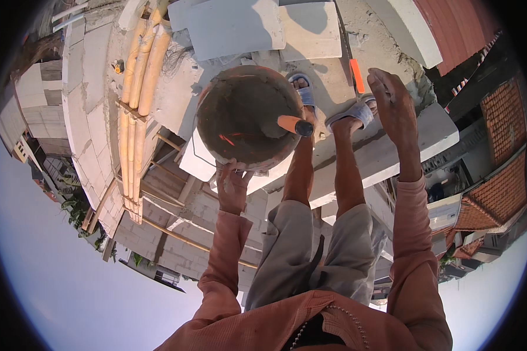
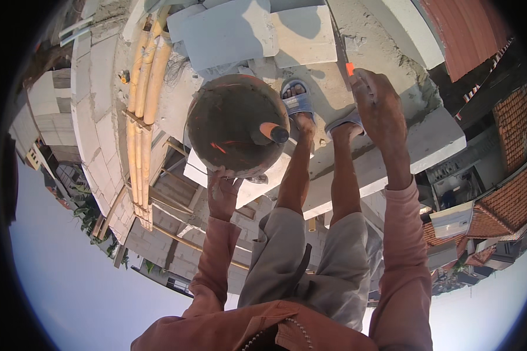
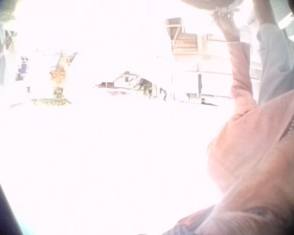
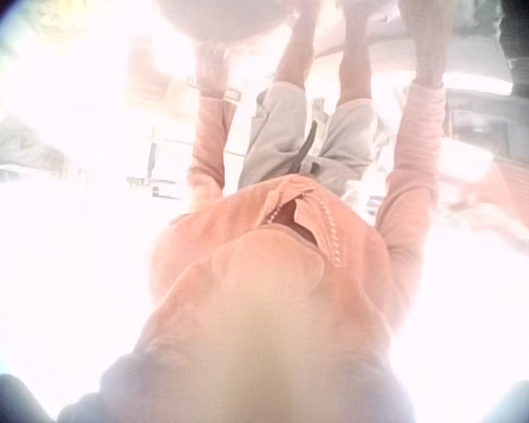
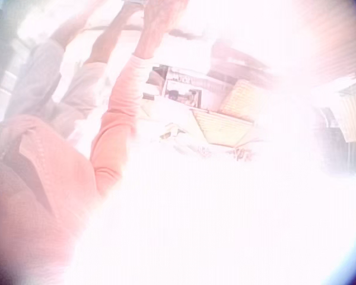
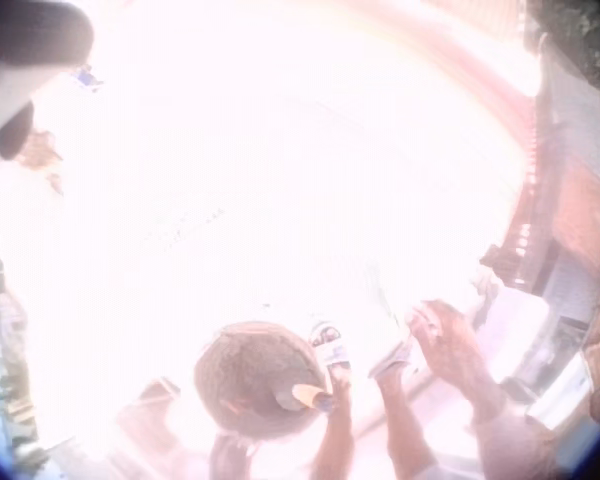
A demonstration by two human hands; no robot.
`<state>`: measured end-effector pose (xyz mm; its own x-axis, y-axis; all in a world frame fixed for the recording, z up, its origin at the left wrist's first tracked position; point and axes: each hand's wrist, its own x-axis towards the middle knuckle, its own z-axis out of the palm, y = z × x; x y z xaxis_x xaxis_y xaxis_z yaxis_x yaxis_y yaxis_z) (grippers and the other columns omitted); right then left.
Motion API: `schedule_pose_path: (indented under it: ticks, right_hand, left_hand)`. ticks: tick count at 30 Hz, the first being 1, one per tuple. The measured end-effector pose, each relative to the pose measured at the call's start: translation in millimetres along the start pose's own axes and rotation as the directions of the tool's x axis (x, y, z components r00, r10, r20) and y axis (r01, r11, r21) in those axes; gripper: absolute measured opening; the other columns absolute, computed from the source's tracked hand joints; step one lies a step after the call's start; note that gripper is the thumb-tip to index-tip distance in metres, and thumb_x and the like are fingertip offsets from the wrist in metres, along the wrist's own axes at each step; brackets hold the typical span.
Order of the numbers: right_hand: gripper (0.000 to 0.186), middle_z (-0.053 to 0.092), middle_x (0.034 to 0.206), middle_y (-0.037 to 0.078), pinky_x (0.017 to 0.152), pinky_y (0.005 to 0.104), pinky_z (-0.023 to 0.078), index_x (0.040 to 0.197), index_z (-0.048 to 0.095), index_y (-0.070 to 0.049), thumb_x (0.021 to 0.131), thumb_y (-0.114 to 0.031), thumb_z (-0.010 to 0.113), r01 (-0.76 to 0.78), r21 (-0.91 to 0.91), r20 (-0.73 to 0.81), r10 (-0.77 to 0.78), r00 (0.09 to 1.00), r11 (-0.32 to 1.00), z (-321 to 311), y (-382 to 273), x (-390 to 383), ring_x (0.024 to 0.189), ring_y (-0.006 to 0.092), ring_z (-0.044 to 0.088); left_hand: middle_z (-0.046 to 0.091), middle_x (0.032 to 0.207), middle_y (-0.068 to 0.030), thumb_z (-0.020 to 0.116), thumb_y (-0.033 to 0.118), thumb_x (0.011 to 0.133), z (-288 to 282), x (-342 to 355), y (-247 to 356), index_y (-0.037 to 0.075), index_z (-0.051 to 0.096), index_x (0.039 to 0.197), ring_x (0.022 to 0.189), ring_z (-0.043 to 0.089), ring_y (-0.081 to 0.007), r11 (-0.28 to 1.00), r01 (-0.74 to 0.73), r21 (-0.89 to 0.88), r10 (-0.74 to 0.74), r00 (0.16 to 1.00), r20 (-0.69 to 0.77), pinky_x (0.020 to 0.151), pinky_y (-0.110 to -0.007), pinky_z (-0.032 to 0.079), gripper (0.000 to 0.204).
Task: The person applies mortar onto a wall structure using a trowel, places a concrete block on top, taps it into place with a hammer, and spreads additional mortar over the surface with the trowel.
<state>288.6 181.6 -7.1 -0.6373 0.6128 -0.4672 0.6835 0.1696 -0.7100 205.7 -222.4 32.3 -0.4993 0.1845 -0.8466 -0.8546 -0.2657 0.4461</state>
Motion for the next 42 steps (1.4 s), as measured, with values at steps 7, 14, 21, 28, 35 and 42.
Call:
schedule_pose_path:
  ticks: [7, 14, 21, 28, 35, 42]
  right_hand:
    - [0.039, 0.063, 0.114, 0.016, 0.094, 0.0417, 0.05, 0.126, 0.057, -0.003, 0.096, -0.028, 0.062, 0.549, -0.375, 0.32, -0.452, 0.833, 0.747, 99.0, -11.3, 148.2, 0.111, 0.0327, 0.062]
    - [0.058, 0.055, 0.123, 0.021, 0.101, 0.0455, 0.043, 0.134, 0.048, -0.001, 0.09, -0.035, 0.068, 0.768, -0.49, 0.667, -0.39, 0.635, 0.412, 228.7, -57.0, 273.9, 0.12, 0.038, 0.053]
    - [0.069, 0.048, 0.133, 0.024, 0.107, 0.0478, 0.037, 0.139, 0.043, -0.001, 0.088, -0.039, 0.069, 0.781, -0.473, 0.773, -0.233, 0.59, 0.408, 275.5, -57.0, 269.5, 0.128, 0.0405, 0.045]
    - [0.08, 0.041, 0.142, 0.027, 0.112, 0.0502, 0.03, 0.144, 0.038, 0.0, 0.085, -0.043, 0.07, 0.695, -0.423, 0.762, -0.187, 0.62, 0.581, 267.5, -67.5, 243.0, 0.135, 0.0431, 0.037]
    - [0.091, 0.034, 0.152, 0.029, 0.118, 0.0526, 0.023, 0.15, 0.032, 0.0, 0.082, -0.046, 0.072, 0.264, -0.353, 0.602, 0.002, 0.798, 0.898, 222.1, -82.5, 147.2, 0.143, 0.0456, 0.029]
    - [0.098, 0.051, 0.122, 0.025, 0.1, 0.054, 0.042, 0.136, 0.036, 0.005, 0.065, -0.045, 0.082, 0.071, -0.401, 0.125, -0.022, 0.992, 0.913, 114.5, -20.6, -9.2, 0.113, 0.041, 0.053]
  left_hand:
    - [0.063, 0.122, -0.0177, 0.058, 0.01, 0.098, -76.3, 70.6, 91.7, -0.001, 0.057, 0.12, 0.115, 0.061, -0.0284, 0.898, -0.296, -0.324, 0.239, 0.949, -0.204, 0.106, -0.043, 0.051, 0.025]
    - [0.06, 0.114, -0.0225, 0.061, 0.005, 0.091, -200.6, 226.2, 155.9, -0.006, 0.051, 0.113, 0.115, 0.06, -0.0367, 0.795, -0.434, -0.423, 0.266, 0.877, -0.4, 0.101, -0.051, 0.055, 0.026]
    - [0.056, 0.118, -0.0265, 0.062, 0.008, 0.09, -240.1, 290.9, 116.8, -0.01, 0.048, 0.115, 0.111, 0.061, -0.0387, 0.632, -0.479, -0.609, 0.004, 0.788, -0.616, 0.098, -0.049, 0.057, 0.035]
    - [0.051, 0.126, -0.0301, 0.05, 0.01, 0.098, -279.1, 295.5, 151.7, -0.015, 0.042, 0.12, 0.12, 0.054, -0.0425, 0.767, -0.356, -0.534, 0.132, 0.902, -0.411, 0.099, -0.052, 0.055, 0.034]
    - [0.054, 0.122, -0.0274, 0.047, 0.011, 0.098, -223.0, 331.7, 115.6, -0.018, 0.04, 0.121, 0.115, 0.059, -0.0371, 0.439, -0.354, -0.826, 0.141, 0.935, -0.326, 0.098, -0.05, 0.057, 0.037]
    - [0.053, 0.131, -0.0194, 0.051, 0.007, 0.092, -216.3, 364.5, 107.1, -0.01, 0.049, 0.134, 0.129, 0.049, -0.0298, 0.682, -0.127, -0.72, -0.135, 0.946, -0.294, 0.109, -0.048, 0.048, 0.045]
